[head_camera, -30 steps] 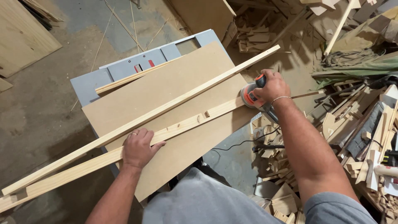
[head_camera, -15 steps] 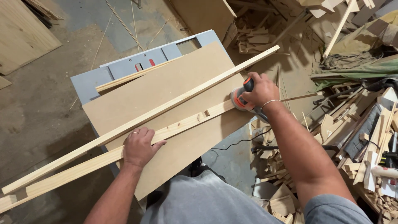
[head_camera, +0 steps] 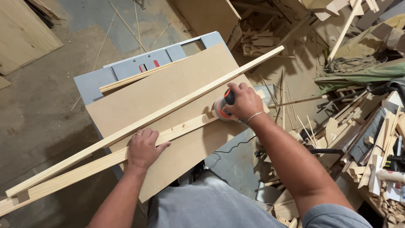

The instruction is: Sanding long wooden strips using an orbital sander on a workbench

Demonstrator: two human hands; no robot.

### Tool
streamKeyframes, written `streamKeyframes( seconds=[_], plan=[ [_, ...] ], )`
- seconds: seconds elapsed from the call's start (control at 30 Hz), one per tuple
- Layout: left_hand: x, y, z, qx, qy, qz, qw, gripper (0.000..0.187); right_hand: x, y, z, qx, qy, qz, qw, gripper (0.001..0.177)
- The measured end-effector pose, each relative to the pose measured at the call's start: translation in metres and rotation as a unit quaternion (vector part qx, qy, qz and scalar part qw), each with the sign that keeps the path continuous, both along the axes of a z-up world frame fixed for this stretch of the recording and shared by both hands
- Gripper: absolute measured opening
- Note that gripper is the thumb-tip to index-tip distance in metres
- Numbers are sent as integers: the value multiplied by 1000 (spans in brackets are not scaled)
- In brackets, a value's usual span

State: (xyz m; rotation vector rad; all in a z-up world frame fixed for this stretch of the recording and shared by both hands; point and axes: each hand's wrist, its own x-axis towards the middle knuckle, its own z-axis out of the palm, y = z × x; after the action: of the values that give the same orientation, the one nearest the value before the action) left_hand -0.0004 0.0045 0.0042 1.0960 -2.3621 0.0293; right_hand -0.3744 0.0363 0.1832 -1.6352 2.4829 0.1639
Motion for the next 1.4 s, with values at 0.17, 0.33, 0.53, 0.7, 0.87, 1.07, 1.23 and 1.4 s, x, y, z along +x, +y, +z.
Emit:
streamKeyframes(
  seconds=[0.17,0.33,0.53,0.7,0.87,1.07,1.23,1.4],
  plan=[
    [0,-1,-4,1,6,0,1000,56,22,1,-1,-5,5,28,1000,78],
    [0,1,-8,6,6,2,1000,56,29,0,-1,1,4,16,1000,77],
    [0,2,-2,-1,8,4,1000,55,21,-3,0,22,14,-1,1000,77],
    [0,3,-1,-2,11,4,1000,55,8,-3,0,27,11,-28,999,80],
    [2,4,-1,4,2,3,1000,55,-12,-4,-3,17,7,-59,998,81],
    [2,3,-1,14,-3,-2,1000,56,-26,-7,10,24,8,-96,995,76],
    [2,3,-4,10,-5,2,1000,55,-58,-12,-2,17,12,-126,992,73],
    [1,1,-4,11,2,-2,1000,55,-73,-18,2,18,15,-141,990,74]
  ],
)
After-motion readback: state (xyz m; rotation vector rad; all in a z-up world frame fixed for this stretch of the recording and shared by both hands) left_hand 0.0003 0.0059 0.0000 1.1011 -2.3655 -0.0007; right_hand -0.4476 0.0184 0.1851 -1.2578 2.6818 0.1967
